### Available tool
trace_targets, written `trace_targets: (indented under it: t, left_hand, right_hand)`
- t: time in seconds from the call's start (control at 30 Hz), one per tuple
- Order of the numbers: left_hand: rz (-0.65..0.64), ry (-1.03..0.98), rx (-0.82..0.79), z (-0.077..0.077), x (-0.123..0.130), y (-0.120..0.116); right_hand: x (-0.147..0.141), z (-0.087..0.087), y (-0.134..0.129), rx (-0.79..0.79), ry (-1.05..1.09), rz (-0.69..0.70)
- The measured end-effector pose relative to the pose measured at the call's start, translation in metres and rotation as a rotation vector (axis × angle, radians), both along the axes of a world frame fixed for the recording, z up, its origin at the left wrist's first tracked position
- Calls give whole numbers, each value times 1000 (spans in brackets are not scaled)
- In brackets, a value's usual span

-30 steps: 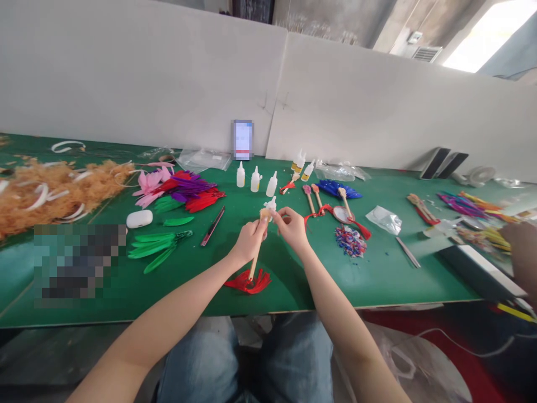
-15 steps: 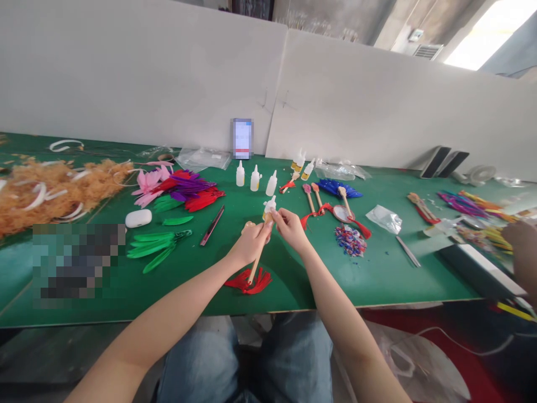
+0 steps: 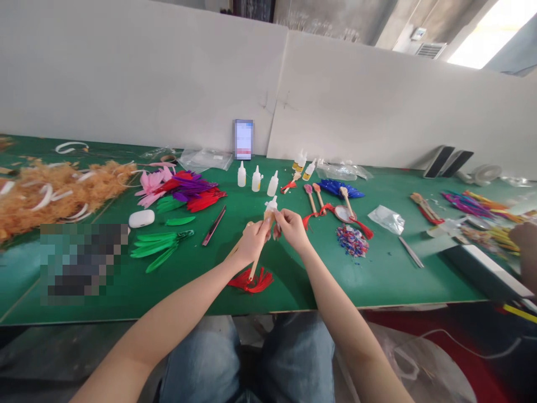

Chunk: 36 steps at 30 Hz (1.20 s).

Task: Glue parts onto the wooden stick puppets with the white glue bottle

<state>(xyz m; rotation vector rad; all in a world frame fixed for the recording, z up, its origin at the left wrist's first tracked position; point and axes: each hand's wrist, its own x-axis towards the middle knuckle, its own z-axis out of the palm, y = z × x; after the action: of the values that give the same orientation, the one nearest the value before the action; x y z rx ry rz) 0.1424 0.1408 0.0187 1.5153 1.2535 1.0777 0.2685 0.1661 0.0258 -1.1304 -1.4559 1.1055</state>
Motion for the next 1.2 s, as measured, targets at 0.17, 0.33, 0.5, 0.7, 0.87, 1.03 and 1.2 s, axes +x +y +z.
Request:
trace_targets:
  t: [0.17,0.33,0.5,0.7,0.87,1.03,1.2]
  left_hand:
    - [98,-72,-29,0,-8,7]
    - [74,-100,-9,4,-12,7]
    - [-30,-69,6,4,-8,2]
    - [-119,13,81,6,-9,-2]
    - [-170,30,105,4,-9,-3]
    - [-216,85,83,-1,-9,-2]
    - [-207,68,71,0,-10,1]
  right_hand:
    - [2,4,-1,-22,81,44]
    - [4,5,0,-34,91,71]
    - [0,5,-3,-59,104,163]
    - [0,3,-3,-70,104,119]
    - [2,-1,-2,-145,139,180]
    - [2,-5,-1,-202,128,176]
    - [3,-5,0,-238,159,194]
